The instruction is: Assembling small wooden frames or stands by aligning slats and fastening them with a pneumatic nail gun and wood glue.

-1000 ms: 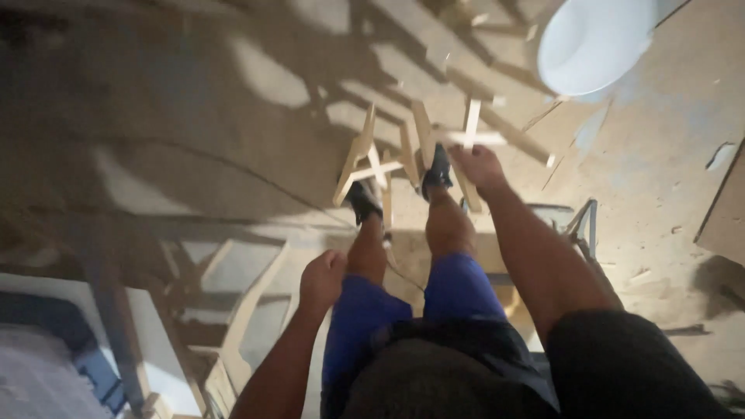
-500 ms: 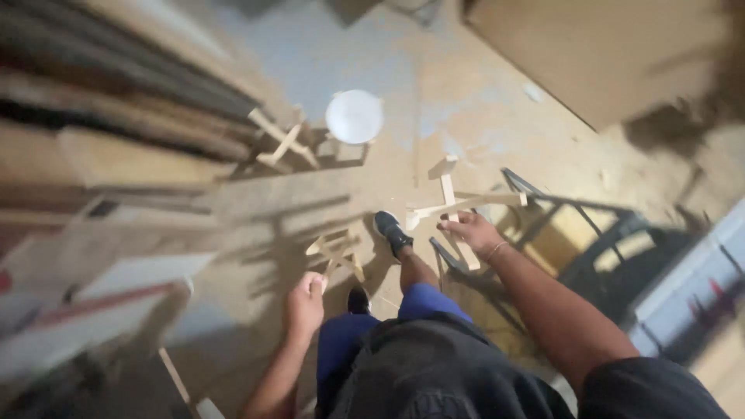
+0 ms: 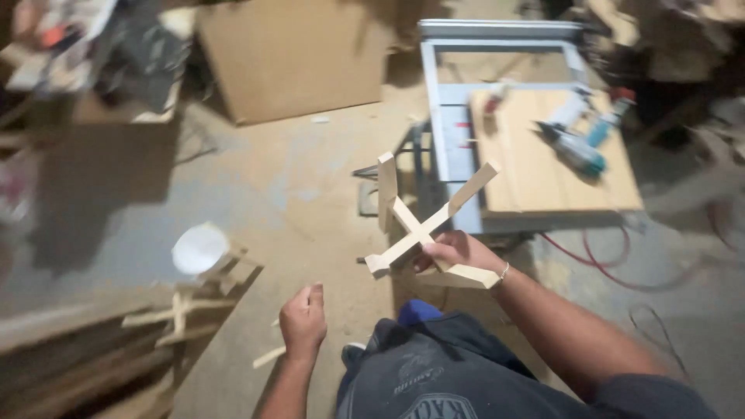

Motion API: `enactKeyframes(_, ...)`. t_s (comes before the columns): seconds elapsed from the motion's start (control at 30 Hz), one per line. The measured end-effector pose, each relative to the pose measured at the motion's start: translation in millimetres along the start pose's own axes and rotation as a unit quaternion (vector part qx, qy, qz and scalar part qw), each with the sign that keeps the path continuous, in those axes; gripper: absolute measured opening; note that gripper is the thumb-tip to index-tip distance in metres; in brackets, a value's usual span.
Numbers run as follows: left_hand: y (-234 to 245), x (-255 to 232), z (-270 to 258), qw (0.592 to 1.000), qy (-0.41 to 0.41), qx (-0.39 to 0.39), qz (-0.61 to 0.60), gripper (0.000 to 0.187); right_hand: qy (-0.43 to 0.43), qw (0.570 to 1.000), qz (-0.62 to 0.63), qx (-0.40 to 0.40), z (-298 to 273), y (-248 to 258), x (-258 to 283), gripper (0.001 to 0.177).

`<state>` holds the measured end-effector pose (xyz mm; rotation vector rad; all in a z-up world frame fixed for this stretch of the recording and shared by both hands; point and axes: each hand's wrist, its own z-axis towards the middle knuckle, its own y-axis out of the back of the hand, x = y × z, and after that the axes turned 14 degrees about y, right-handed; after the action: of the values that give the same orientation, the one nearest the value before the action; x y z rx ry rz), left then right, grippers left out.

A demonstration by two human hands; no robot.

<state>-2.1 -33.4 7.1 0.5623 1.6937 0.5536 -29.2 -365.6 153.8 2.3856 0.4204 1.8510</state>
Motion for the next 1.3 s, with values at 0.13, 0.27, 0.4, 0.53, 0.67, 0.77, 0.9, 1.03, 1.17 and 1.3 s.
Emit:
enactKeyframes(0.13, -52.7, -51.9, -0.1, 0.969, 0.183, 0.163, 0.005, 0.075, -0.136, 0.989, 0.005, -0.065, -65.4, 49.1, 5.9, 0.039)
enactKeyframes(0.27, -83.3, -132.7, -23.0, 0.827, 0.01, 0.466, -0.315, 0.083, -0.148, 0.968, -0.179, -0.092, -136.0, 115.7, -30.7, 0.038)
enactKeyframes(0.4, -114.1, -214.7, -46.5, 0.731, -0.014, 0.609, -0.309, 0.077, 0.007, 0.927, -0.368, -0.072, -205.2, 193.4, -114.9, 0.036)
enactKeyframes(0.53, -162.6, -295.2, -76.9, 0.764, 0.043, 0.584, -0.272, 0.063, -0.167, 0.968, -0.11, -0.149, -248.8, 266.5, -110.9, 0.07)
enactKeyframes(0.67, -233.0, -340.9, -99.5, 0.863, -0.03, 0.472, -0.179, 0.04, -0.141, 0.97, -0.024, -0.197, -281.6, 342.6, -147.0, 0.065)
enactKeyframes(0.77, -269.4, -372.2, -120.3, 0.88, -0.069, 0.443, -0.157, 0.041, -0.142, 0.967, 0.058, -0.203, -304.8, 380.7, -162.3, 0.058)
enactKeyframes(0.9, -306.5, -395.8, -134.5, 0.904, -0.093, 0.396, -0.131, 0.022, -0.182, 0.952, 0.011, -0.246, -332.0, 417.9, -174.4, 0.055)
enactKeyframes(1.03, -336.6, -412.3, -143.0, 0.892, -0.052, 0.412, -0.179, 0.014, -0.255, 0.937, -0.025, -0.237, -363.9, 437.2, -190.6, 0.07)
enactKeyframes(1.17, -361.8, -415.8, -149.5, 0.89, 0.022, 0.393, -0.229, 0.045, -0.189, 0.913, 0.066, -0.356, -389.7, 424.8, -208.0, 0.047)
enactKeyframes(1.3, -361.6, -425.9, -147.0, 0.824, 0.135, 0.476, -0.276, 0.085, -0.107, 0.912, 0.051, -0.392, -414.3, 409.8, -196.8, 0.061)
